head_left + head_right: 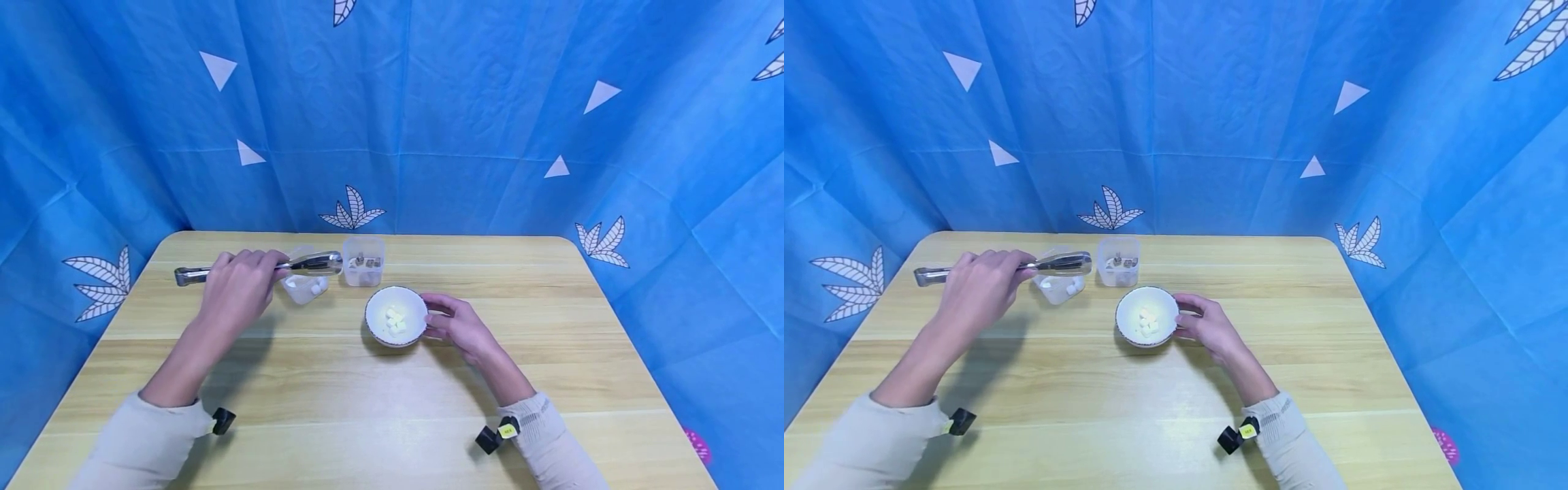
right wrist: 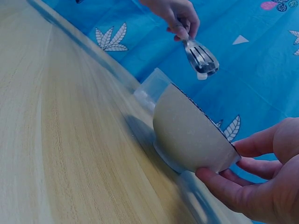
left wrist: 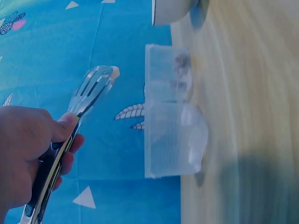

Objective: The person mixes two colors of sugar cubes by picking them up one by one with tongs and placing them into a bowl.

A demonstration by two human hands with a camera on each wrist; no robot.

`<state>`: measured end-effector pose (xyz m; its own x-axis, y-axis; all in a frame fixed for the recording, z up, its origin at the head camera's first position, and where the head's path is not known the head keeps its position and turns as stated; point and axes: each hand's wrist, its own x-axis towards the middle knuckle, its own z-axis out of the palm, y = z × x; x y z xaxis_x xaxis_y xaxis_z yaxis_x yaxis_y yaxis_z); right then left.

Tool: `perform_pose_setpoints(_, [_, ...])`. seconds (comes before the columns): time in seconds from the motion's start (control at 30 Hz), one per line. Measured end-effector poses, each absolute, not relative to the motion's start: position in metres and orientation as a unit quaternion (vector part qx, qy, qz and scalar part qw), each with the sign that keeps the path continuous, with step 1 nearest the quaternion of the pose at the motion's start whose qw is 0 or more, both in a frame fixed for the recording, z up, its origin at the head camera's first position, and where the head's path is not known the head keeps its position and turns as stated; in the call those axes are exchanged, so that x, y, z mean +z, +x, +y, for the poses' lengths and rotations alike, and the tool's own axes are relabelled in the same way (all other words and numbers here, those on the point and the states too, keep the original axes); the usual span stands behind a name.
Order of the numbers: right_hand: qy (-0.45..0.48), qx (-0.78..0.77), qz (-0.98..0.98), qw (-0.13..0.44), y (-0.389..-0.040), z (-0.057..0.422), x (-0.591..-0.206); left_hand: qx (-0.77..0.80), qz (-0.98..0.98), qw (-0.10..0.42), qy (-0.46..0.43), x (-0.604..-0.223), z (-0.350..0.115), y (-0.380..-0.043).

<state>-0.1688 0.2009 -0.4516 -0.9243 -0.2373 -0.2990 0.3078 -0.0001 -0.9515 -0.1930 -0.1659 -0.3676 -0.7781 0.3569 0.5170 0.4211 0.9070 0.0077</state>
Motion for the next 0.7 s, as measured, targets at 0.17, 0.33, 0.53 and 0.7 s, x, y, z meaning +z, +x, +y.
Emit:
perform_pose_setpoints(0.17, [0.027,-0.707,0.680,0.193,-0.169,0.201,-0.452,-0.068,-0.932,0.274,-0.229,-0.377,-0.155,-0.190])
perform_pose_setpoints(0.33, [0.028,-0.705,0.682,0.194,-0.169,0.201,-0.452,-0.077,-0.924,0.280,-0.250,-0.382,-0.144,-0.186])
perform_pose_setpoints(0.53, [0.029,-0.707,0.679,0.195,-0.169,0.201,-0.452,-0.084,-0.922,0.268,-0.266,-0.385,-0.134,-0.182])
perform_pose_setpoints(0.7, [0.029,-0.707,0.679,0.194,-0.169,0.201,-0.453,-0.082,-0.925,0.247,-0.276,-0.388,-0.128,-0.179])
